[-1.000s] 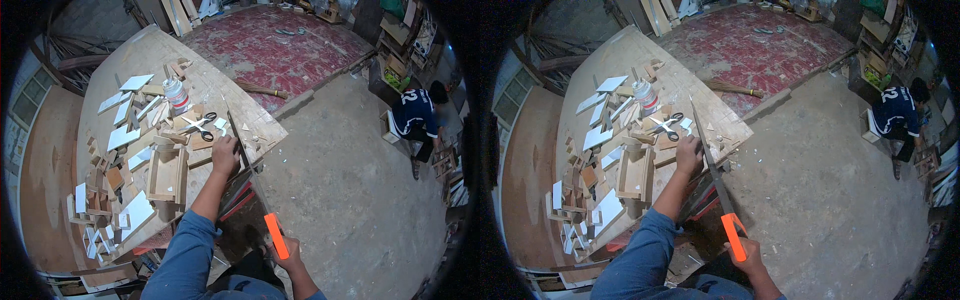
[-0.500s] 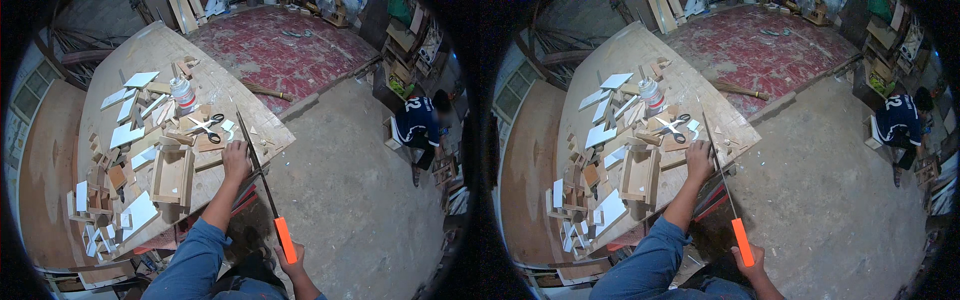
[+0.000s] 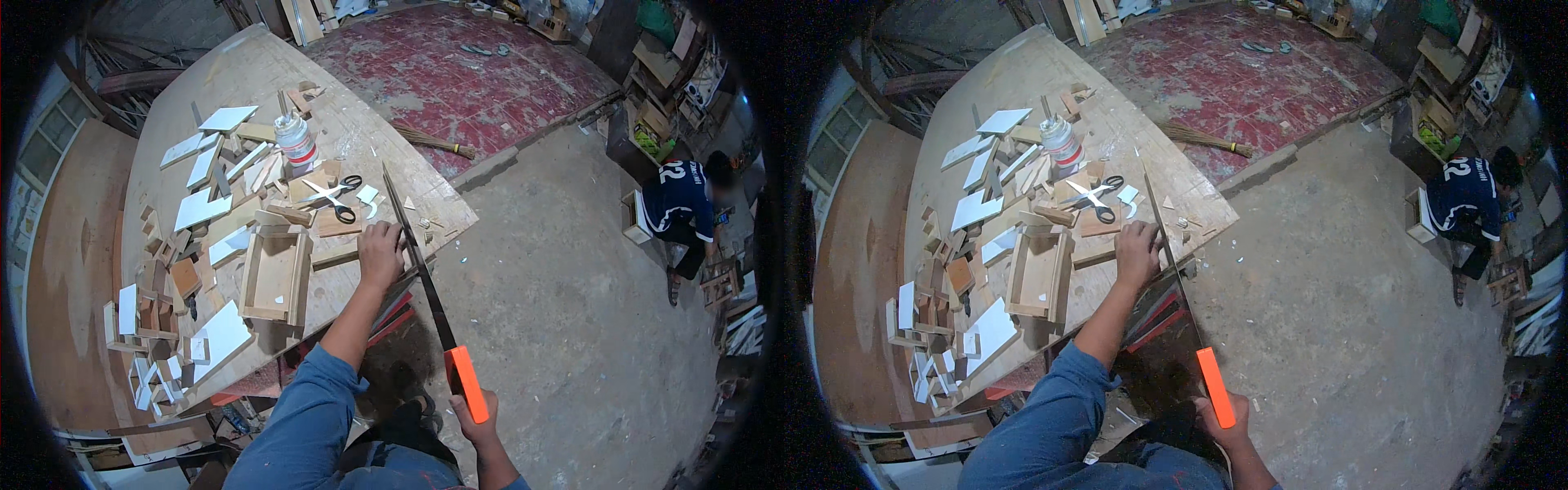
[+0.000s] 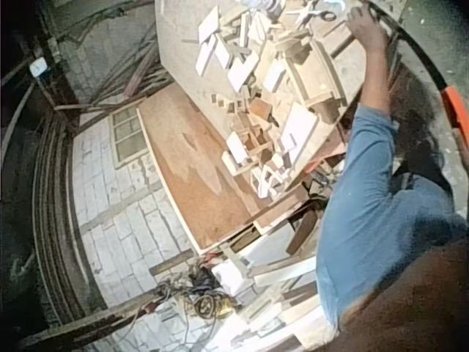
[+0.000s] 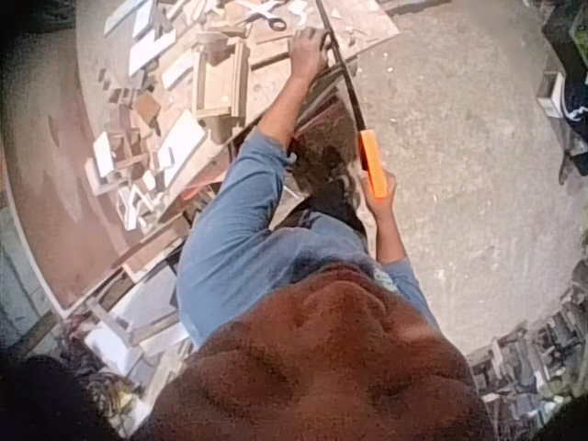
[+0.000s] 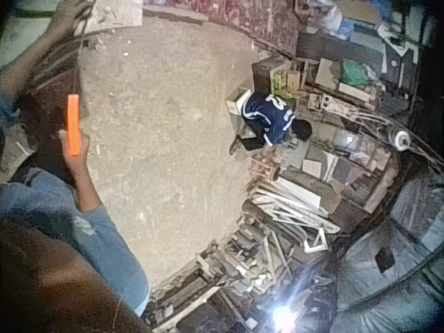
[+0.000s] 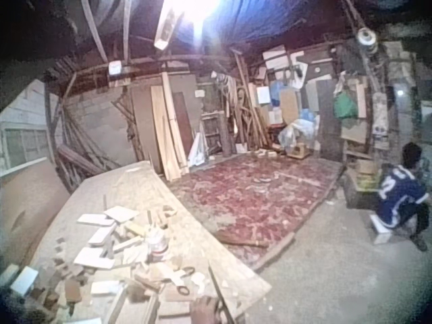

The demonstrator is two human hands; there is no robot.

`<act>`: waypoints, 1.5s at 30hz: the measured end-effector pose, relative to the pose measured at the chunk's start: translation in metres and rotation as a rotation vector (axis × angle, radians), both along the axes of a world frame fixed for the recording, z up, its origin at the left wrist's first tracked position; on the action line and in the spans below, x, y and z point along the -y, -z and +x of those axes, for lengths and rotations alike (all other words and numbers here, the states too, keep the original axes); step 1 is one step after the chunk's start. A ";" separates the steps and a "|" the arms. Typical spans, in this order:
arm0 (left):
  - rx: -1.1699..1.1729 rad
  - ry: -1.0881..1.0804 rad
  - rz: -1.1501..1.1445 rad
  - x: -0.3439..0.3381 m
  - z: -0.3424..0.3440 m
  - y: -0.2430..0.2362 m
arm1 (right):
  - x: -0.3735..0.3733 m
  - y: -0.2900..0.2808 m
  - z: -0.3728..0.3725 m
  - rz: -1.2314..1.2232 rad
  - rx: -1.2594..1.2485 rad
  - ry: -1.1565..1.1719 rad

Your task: The person saws a piece of wood using a hand saw, fits it onto a miniature wooden box structure, and trims wooden pieces using the hand saw and scissors.

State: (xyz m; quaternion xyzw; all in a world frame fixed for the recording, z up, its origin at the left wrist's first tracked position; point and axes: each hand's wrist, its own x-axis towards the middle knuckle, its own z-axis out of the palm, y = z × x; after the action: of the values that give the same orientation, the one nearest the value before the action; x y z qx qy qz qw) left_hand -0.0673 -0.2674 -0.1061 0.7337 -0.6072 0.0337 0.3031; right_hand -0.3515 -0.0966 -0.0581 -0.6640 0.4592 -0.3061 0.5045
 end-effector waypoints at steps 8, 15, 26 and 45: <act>0.069 0.055 -0.010 -0.011 -0.011 0.003 | -0.030 0.028 -0.001 -0.173 -0.019 0.019; 0.074 0.050 0.058 -0.013 -0.013 -0.003 | -0.032 0.054 -0.008 -0.157 0.019 0.016; 0.029 0.079 0.020 -0.016 -0.013 -0.001 | 0.003 0.004 0.038 -0.217 -0.020 0.072; 0.078 -0.034 0.042 -0.014 -0.010 -0.002 | -0.003 0.033 0.016 -0.117 -0.049 0.001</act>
State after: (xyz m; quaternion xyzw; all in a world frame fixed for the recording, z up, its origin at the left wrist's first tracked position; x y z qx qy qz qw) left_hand -0.0775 -0.2537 -0.1044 0.7483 -0.6064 0.0547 0.2633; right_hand -0.3359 -0.0932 -0.0910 -0.6995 0.4531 -0.3165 0.4531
